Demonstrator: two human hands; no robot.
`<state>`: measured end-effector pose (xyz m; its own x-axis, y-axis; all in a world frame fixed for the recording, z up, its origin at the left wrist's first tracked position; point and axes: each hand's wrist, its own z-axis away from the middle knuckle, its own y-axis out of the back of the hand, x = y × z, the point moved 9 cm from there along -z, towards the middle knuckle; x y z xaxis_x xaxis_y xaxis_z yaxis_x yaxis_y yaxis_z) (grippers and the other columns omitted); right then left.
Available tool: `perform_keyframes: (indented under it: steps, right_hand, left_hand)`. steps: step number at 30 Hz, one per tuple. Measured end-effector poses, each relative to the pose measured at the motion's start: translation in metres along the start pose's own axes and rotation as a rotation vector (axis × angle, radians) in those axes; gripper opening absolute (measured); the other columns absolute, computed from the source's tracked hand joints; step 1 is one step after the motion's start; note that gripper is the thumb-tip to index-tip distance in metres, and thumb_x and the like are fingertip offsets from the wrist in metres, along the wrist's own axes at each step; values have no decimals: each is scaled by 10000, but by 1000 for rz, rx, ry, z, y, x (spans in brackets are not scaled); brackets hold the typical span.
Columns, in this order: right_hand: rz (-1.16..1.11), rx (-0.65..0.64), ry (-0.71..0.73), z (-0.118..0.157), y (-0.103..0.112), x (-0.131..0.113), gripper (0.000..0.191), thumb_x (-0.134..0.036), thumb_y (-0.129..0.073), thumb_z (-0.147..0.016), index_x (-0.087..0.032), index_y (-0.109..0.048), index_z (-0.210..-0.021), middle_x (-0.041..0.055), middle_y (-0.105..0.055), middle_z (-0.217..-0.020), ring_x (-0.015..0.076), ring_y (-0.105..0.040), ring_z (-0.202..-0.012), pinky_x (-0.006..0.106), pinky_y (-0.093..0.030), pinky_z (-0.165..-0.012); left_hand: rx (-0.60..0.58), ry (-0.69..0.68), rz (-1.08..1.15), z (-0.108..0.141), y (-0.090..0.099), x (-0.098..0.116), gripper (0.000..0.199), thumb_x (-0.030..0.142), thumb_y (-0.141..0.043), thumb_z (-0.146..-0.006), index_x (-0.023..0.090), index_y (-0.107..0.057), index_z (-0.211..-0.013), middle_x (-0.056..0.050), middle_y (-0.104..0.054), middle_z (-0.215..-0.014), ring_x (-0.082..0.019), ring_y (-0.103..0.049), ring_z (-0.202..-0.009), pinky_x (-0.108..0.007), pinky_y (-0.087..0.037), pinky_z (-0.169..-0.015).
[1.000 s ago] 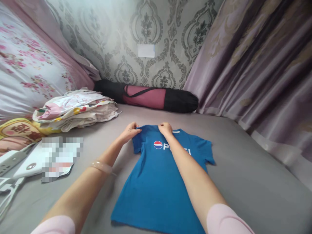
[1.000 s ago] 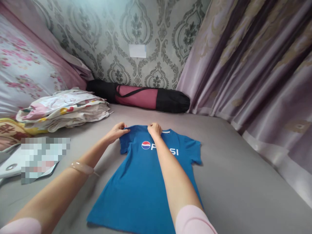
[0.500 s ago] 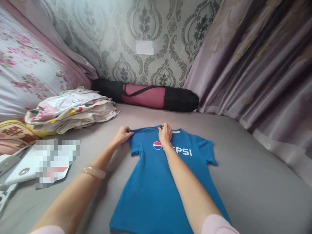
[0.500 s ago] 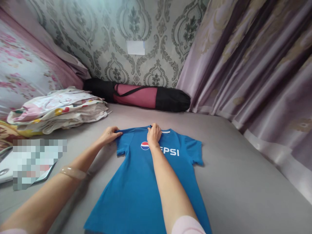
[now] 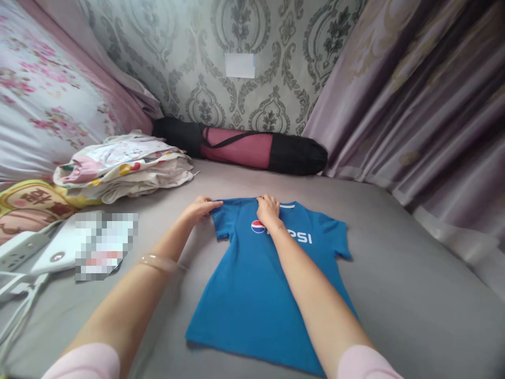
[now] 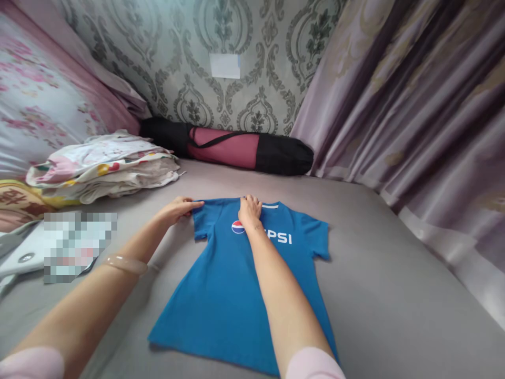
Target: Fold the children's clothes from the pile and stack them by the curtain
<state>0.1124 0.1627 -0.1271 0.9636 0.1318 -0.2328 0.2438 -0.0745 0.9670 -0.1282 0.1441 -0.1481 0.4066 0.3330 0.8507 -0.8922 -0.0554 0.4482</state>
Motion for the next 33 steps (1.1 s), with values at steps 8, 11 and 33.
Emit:
perform_keyframes:
  steps: [8,11,33]
  right_hand:
    - [-153,-59,191,58,3,-48,484,-53,-346,-908,-81,-526,-1356,140,-494,-1457,195,-415,-1361,300,-306,-1118]
    - [-219,-87,163,80,-10,-57,486,-121,-350,-946,-92,-469,-1416,128,-419,-1523,220,-345,-1422,361,-284,-1155]
    - [-57,-98,242,102,-20,-62,632,-563,-349,-974,-253,-340,-1524,117,-225,-1615,300,-161,-1487,476,-108,-1180]
  left_hand:
    - [110,-96,-263,17,-4,9,229,364,-667,-709,174,-577,-617,-8,-521,-498,-181,-541,-551,-270,-363,-531]
    - [209,-185,-282,21,-5,21,207,356,-544,-806,163,-620,-804,-60,-634,-687,-222,-610,-706,-284,-424,-611]
    - [209,-344,-898,15,-27,26,387,448,-397,-993,131,-517,-1180,-202,-690,-1032,-305,-672,-941,-357,-453,-778]
